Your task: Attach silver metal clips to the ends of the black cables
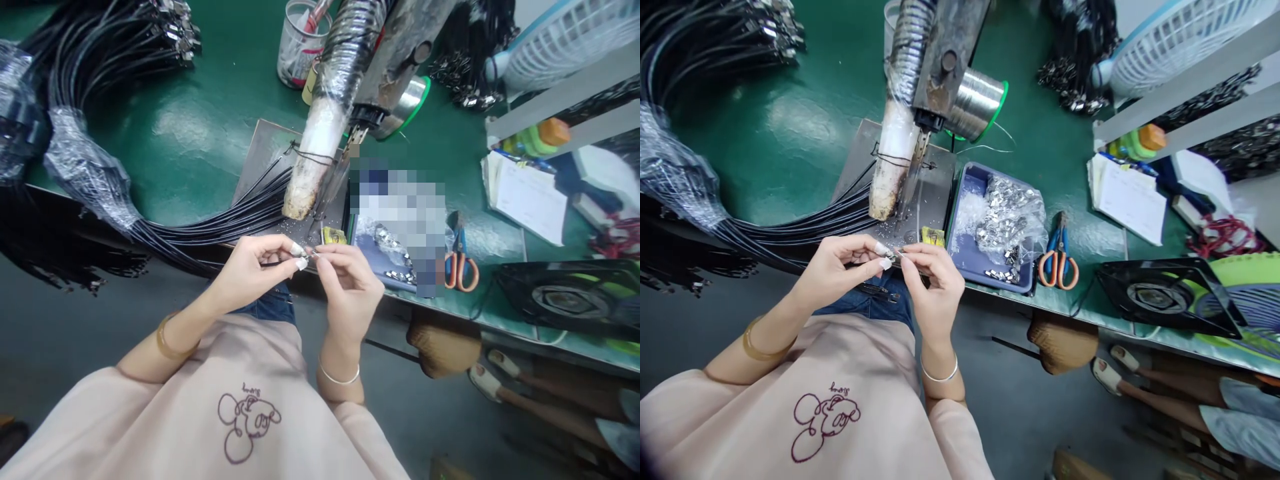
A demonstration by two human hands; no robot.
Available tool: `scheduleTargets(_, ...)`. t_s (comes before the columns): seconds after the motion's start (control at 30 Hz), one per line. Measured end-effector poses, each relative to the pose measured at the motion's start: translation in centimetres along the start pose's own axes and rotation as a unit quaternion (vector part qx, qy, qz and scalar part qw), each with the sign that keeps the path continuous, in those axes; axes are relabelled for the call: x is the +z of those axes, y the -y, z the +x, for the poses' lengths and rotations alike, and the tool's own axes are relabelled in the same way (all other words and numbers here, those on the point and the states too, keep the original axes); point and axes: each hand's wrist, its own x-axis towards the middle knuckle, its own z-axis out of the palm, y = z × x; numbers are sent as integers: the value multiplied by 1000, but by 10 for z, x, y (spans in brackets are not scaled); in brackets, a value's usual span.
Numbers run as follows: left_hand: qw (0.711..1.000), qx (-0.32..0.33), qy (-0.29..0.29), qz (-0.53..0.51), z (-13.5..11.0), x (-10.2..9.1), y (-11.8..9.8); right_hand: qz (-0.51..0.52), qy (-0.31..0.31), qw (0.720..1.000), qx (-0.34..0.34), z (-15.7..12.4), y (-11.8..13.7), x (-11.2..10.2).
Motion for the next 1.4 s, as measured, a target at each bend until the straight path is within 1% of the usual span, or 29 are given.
scheduleTargets(0.1, 1000, 10, 1, 19, 0, 0, 0, 11, 33, 999, 25, 4, -2, -1)
scheduleTargets(0.23, 999, 25, -1, 39, -1, 0, 3, 27, 31, 999, 32, 4, -4, -2)
scheduleTargets(0.33, 995, 62, -1, 78, -2, -1, 5, 43, 37, 998, 26, 4, -4, -2)
scheduleTargets(0.47, 981, 121, 6, 149, -3, -3, 8, 10, 46, 999, 16, 3, -3, -4)
scheduleTargets(0.53, 964, 172, 8, 204, -3, -4, 11, -24, 42, 999, -4, 2, -1, -5)
scheduleTargets(0.57, 948, 204, 7, 244, -3, -4, 13, -50, 33, 998, -24, 1, 0, -5)
scheduleTargets(0.63, 906, 266, -1, 330, -3, -4, 17, -112, 9, 991, -71, 0, 1, -5)
scheduleTargets(0.7, 870, 299, -15, 392, -3, -2, 22, -145, -7, 984, -100, -1, 2, -4)
scheduleTargets(0.73, 864, 303, -21, 401, -4, 0, 23, -139, -7, 986, -97, -2, 2, -4)
scheduleTargets(0.77, 870, 299, -23, 391, -5, 1, 24, -119, -3, 990, -81, -3, 1, -4)
scheduleTargets(0.8, 885, 287, -22, 365, -5, 2, 24, -91, 2, 994, -59, -3, 1, -3)
scheduleTargets(0.83, 908, 262, -15, 326, -6, 3, 23, -62, 7, 997, -35, -4, 1, -3)
scheduleTargets(0.9, 958, 178, 17, 222, -7, 2, 19, -16, 10, 1000, -4, -6, 0, 0)
scheduleTargets(0.93, 977, 127, 38, 167, -7, 1, 16, -5, 7, 1000, -2, -8, -1, 1)
scheduleTargets(0.97, 989, 78, 57, 114, -6, 0, 13, -2, 2, 1000, -7, -9, -1, 3)
scheduleTargets(1.03, 997, -2, 81, 20, -4, -4, 9, -12, -13, 1000, -23, -11, -4, 7)
scheduleTargets(1.13, 992, -68, 72, -71, -1, -9, 7, -45, -45, 997, -40, -12, -9, 9)
scheduleTargets(1.2, 991, -81, 57, -91, 0, -9, 8, -53, -67, 995, -46, -12, -11, 9)
scheduleTargets(1.3, 992, -83, 42, -90, -1, -6, 10, -36, -81, 994, -69, -11, -10, 7)
scheduleTargets(1.4, 993, -87, 33, -72, -1, -4, 10, -50, -81, 987, -127, -10, -6, 6)
